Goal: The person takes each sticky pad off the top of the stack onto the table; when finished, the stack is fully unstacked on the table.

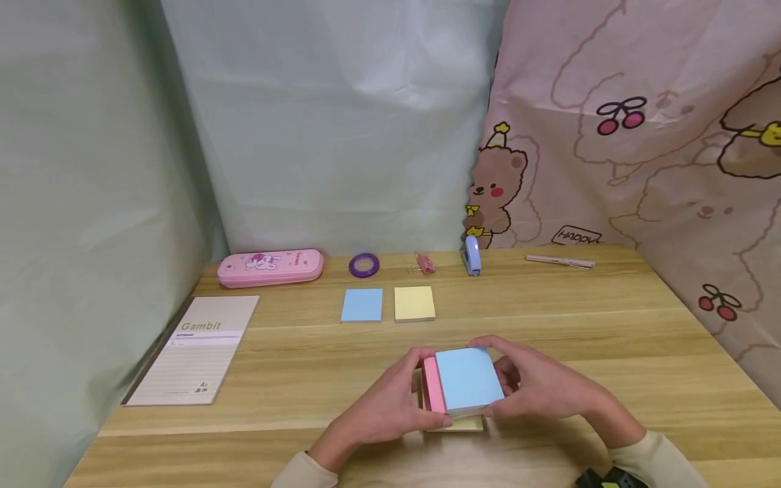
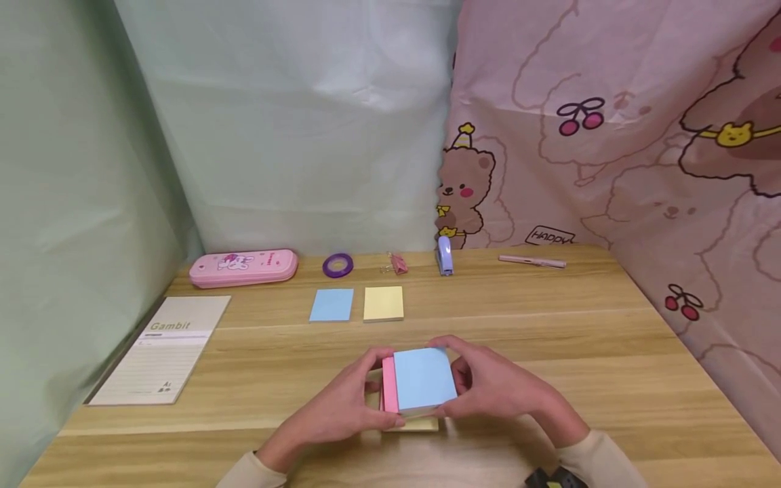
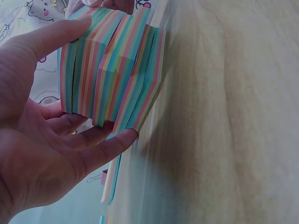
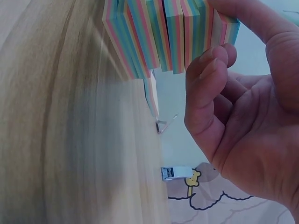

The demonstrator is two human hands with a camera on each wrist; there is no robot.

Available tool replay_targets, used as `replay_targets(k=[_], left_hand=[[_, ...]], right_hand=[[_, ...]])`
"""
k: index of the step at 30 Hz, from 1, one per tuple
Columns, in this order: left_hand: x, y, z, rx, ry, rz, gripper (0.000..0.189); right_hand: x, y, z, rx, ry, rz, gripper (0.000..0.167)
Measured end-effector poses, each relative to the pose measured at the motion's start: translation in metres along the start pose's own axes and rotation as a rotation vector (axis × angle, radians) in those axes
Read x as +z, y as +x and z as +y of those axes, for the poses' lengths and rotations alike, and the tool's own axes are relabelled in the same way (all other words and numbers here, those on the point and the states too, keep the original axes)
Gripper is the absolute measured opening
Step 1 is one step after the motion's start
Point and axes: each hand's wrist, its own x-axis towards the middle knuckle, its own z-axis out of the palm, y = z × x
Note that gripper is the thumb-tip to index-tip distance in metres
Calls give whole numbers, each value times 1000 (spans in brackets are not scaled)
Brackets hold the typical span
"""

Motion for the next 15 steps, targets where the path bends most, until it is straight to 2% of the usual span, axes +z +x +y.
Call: replay_targets(k=[15], left_hand=[[-1,-1,1,8,-1,1,81]], right_hand=[[-6,-2,3,-14,64,11,84]])
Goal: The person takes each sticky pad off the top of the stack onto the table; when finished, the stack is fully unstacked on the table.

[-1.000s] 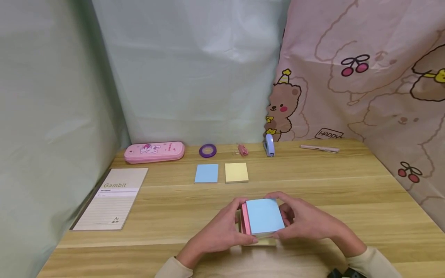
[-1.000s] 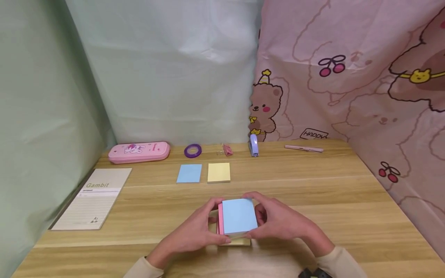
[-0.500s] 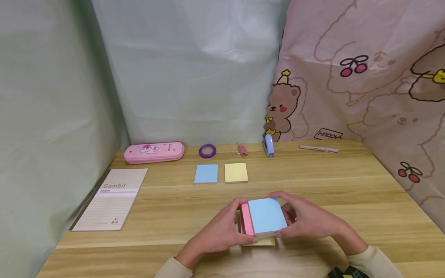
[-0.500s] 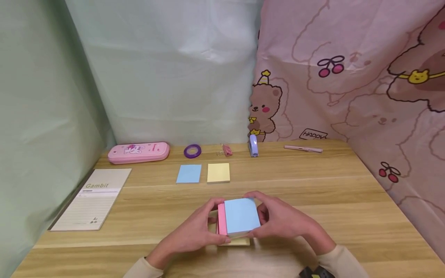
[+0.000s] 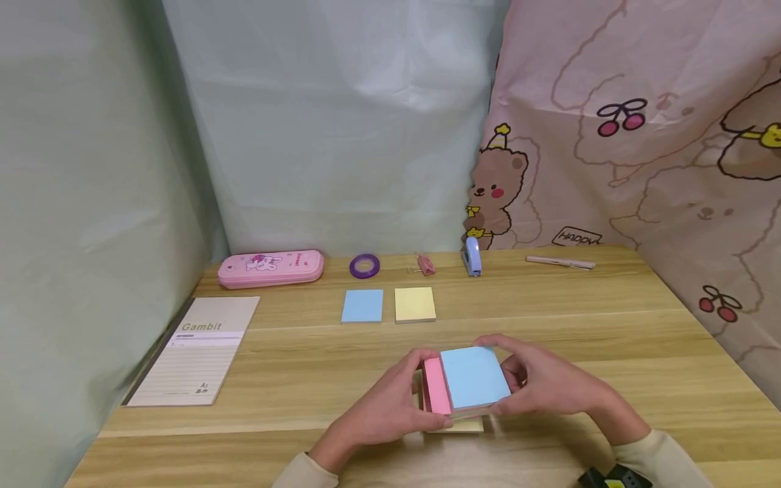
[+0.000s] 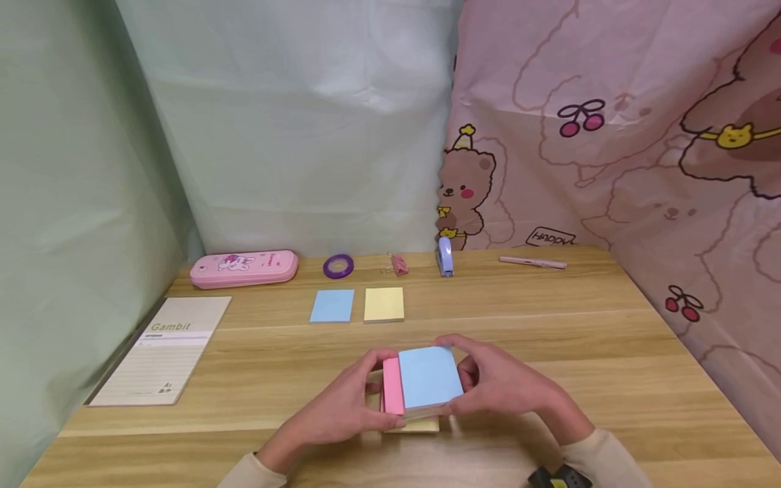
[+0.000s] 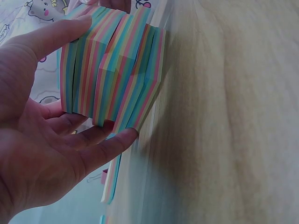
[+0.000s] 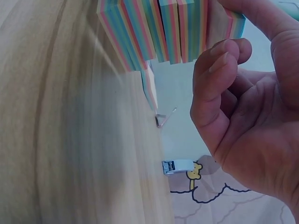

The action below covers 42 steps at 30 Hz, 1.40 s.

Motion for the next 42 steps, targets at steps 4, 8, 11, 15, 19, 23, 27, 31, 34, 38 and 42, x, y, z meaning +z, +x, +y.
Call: replay_targets(k=[4,8,11,15,19,23,27,31,34,38,42], left_hand=[[1,0,0,11,4,2,81],[0,0,0,13,13,7,79],[0,0,1,11,9,6,80],[0,0,1,8,6,5,81],[0,0,1,4,11,10,80],[0,0,1,8,4,9,79],[1,0,1,7,-1,9,79],[1,0,1,3,0,13,80],[1,-1,0,4,-1,18,79],[1,-1,-1,8,-6,18,79],[2,-1,-2,11,-8,15,79]], right_hand=[[-4,-1,0,-12,11,11,87],[-9,-2,0,-18,8,28,89],[-14,-3,0,-16,2,54,88],[-21,-5,1,-8,2,82,89],[-24,-5,3,-6,1,93,91],[-26,-6,3,0,-6,100,91],[-30,-7,4,13,15,99,93],[-37,-4,5,16,34,100,94],[-44,1,7,16,14,109,92],[-52,9,11,36,-23,129,92],[-59,20,15,54,-59,146,93]])
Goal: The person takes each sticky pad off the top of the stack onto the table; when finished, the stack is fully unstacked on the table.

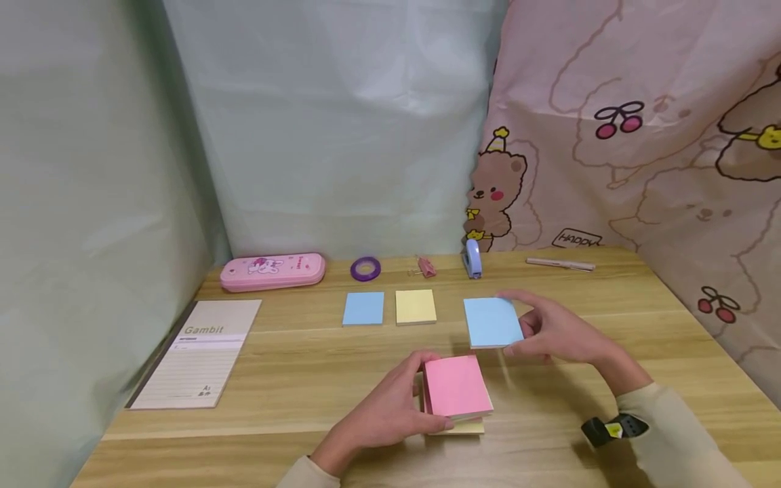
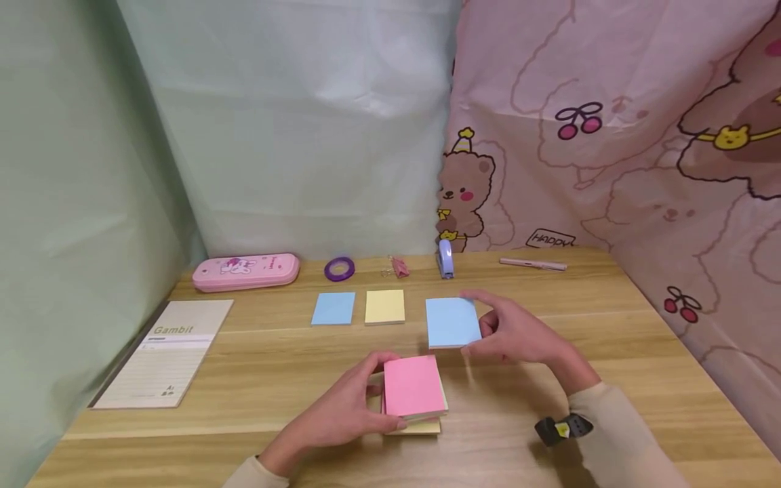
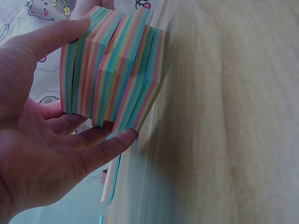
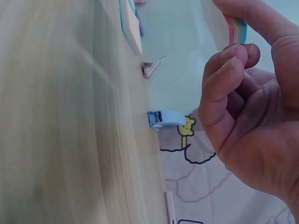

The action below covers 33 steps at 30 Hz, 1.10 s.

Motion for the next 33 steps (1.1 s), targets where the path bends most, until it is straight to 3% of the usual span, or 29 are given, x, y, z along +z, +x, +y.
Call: replay_targets(k=[6,20,33], left_hand=[[0,0,0,3,7,0,80],[0,0,-1,-4,5,-4,79],[-2,0,1,-11,16,-4,78]], right_hand=[[-8,20,9,15,-52,-10,91],[-16,68,42,192,-23,-94,95],[-9,87,49,256,9,-106,97]])
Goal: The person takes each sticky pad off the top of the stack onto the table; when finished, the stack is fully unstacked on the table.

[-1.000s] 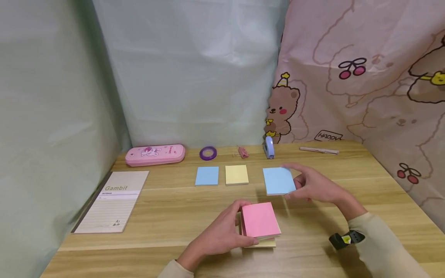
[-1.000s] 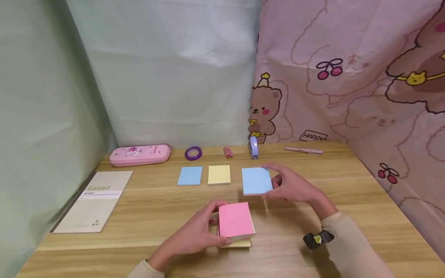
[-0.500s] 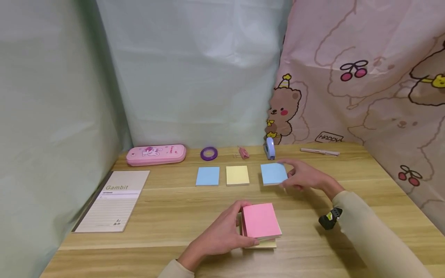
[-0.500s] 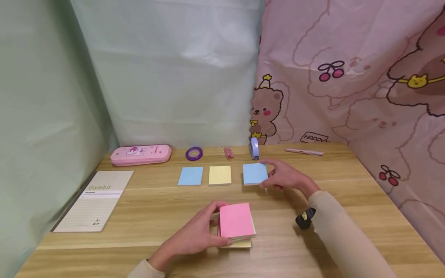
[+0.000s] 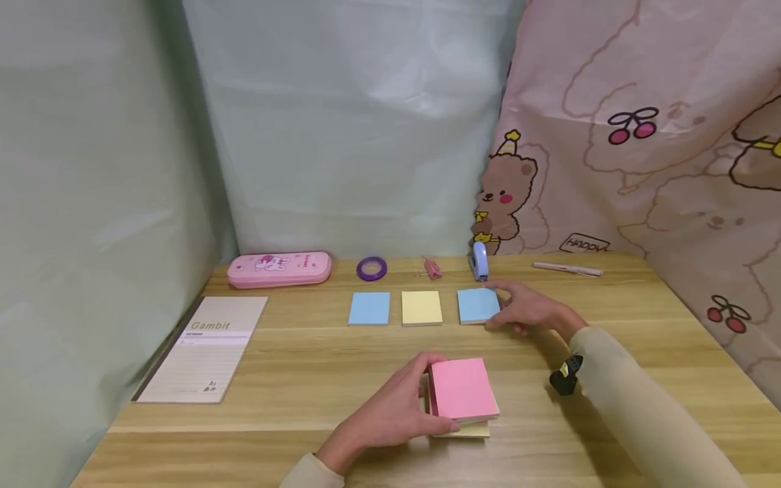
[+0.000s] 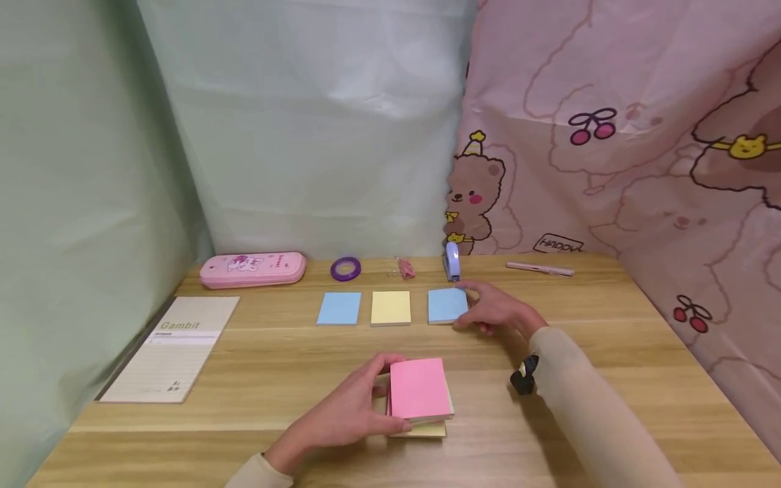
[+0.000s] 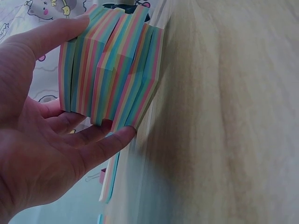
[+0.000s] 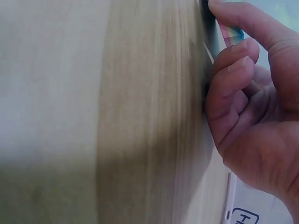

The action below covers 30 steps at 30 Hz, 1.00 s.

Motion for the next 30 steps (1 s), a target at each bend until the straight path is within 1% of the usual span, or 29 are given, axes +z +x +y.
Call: replay_targets(k=[3,13,22,30], left_hand=[[0,0,0,1,6,-3,78],[1,1,-2,4,24,3,78],[1,1,-1,7,29,7,79],[1,1,-1,-7,39,10,81]], right_hand=[[-1,1,1,4,-24,-3,97],[-2,8,-3,65,-75,4,98],[-2,9,-4,66,-85,5,99],[-2,7,-7,73,-87,-1,98]])
